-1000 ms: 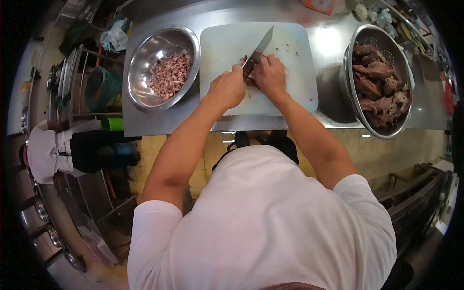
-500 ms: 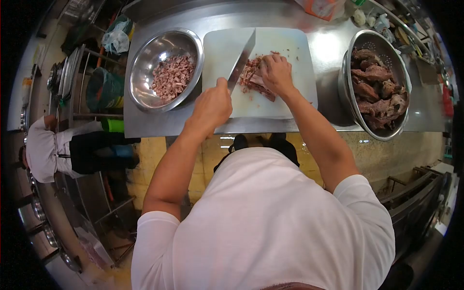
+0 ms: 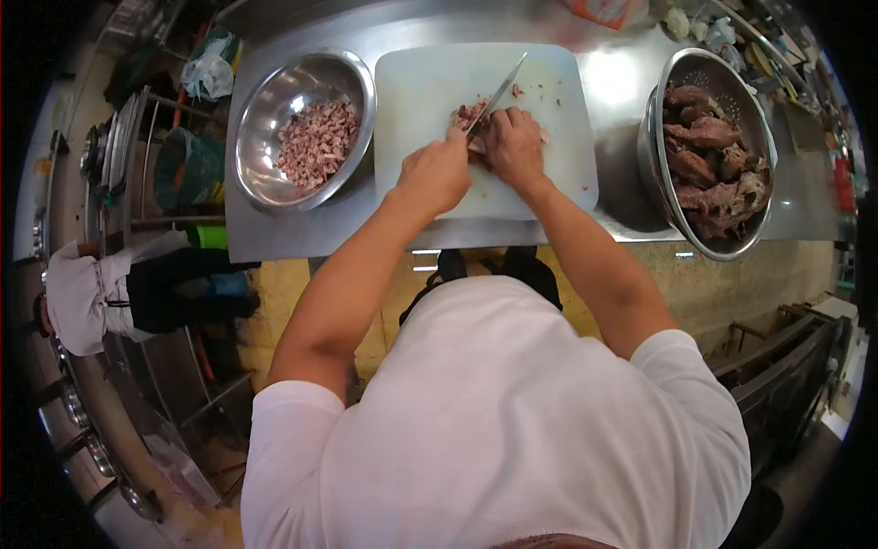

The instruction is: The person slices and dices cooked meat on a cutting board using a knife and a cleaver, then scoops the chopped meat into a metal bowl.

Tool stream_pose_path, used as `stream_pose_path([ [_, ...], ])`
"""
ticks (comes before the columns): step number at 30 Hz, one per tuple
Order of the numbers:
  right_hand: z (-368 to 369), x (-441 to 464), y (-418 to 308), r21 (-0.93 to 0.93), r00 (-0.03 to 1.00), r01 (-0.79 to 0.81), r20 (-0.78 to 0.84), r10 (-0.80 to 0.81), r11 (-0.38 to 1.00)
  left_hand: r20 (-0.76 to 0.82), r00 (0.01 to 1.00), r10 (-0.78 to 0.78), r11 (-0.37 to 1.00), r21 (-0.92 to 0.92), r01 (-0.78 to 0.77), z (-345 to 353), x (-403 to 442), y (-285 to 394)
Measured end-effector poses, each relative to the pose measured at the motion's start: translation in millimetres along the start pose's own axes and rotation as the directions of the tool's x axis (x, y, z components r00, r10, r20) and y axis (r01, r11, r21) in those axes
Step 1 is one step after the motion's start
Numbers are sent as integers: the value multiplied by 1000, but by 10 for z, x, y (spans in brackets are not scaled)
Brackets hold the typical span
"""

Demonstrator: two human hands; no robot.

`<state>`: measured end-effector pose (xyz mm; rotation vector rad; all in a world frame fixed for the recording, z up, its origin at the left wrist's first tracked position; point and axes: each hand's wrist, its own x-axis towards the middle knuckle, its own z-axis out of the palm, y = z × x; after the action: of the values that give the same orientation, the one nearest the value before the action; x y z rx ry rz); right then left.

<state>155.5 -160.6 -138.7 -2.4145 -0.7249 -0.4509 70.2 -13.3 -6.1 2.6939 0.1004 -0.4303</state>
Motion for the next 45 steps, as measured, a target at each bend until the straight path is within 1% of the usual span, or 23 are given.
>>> stream_pose_path([
  [1,0,43,-2,11,1000,-1,-11,1,1000,-6,1000,9,1000,11,-9,-153,-65,54],
  [3,14,25,-1,36,999,-15,-35,16,999,74,995,-67,996,64,63,-325,-352,132],
  [6,2,29,34,54,998,-13,-58,16,998,113,988,-104,994,38,100,-161,-436,76],
  [10,1,34,9,36,998,23,-54,-21,999,20,998,-62,997,43,62,15,-117,70],
  [13,31,32,0,43,997,14,-83,-10,999,54,998,-16,999,32,14,-237,-185,74],
  [16,33,-2,23,40,999,-14,-45,16,999,95,991,-97,995,43,93,-184,-366,154],
  [17,18,-55,-26,47,999,-13,-34,14,999,77,993,-94,995,32,92,3,-289,107],
  [19,-23,38,-31,106,994,20,-114,-8,994,-35,998,-45,999,-13,45,121,-9,-8],
  [22,-76,45,-27,49,1000,13,-17,-12,999,-24,1000,-16,991,-133,13,-111,10,-138],
  [23,-97,62,8,47,1000,13,-27,-12,999,-152,988,18,994,-106,-35,-56,-94,-268],
  [24,-115,119,23,78,998,22,-68,-17,997,-163,987,17,994,-102,-34,-81,-178,-343],
  [26,-162,274,99,113,994,48,-103,-36,992,-208,974,-89,956,-293,24,-101,-315,-467],
  [28,-242,588,292,166,999,-44,18,42,985,-255,963,-81,954,-301,1,-43,-346,-548],
  [29,-132,697,414,146,997,-7,-80,19,989,-255,964,-74,951,-310,-9,-18,-346,-569],
  [30,-66,703,505,144,996,-3,-86,16,990,-251,966,-65,948,-318,-19,-5,-355,-574],
  [32,22,648,611,55,992,64,105,-70,996,-253,967,-29,965,-259,-39,-39,-450,-498],
  [34,-47,422,518,80,986,79,140,-90,994,-243,970,3,974,-218,-57,-24,-503,-427],
  [36,-98,188,354,109,977,94,179,-113,990,-192,981,-38,980,-199,-1,9,-538,-368],
  [37,-95,98,258,132,997,34,64,-43,991,-184,982,-37,979,-203,-1,-8,-552,-312],
  [38,-93,48,170,161,998,-22,-54,31,987,-131,990,-49,992,-125,32,-53,-552,-235],
  [39,-90,32,89,152,994,-45,-96,60,987,-81,995,-64,997,-43,61,-110,-550,-156],
  [43,-43,5,29,33,996,-56,-64,58,998,27,999,-43,996,77,41,-329,-619,128],
  [45,-29,13,32,-3,996,-62,-61,61,998,126,988,-90,990,116,75,-380,-641,242],
])
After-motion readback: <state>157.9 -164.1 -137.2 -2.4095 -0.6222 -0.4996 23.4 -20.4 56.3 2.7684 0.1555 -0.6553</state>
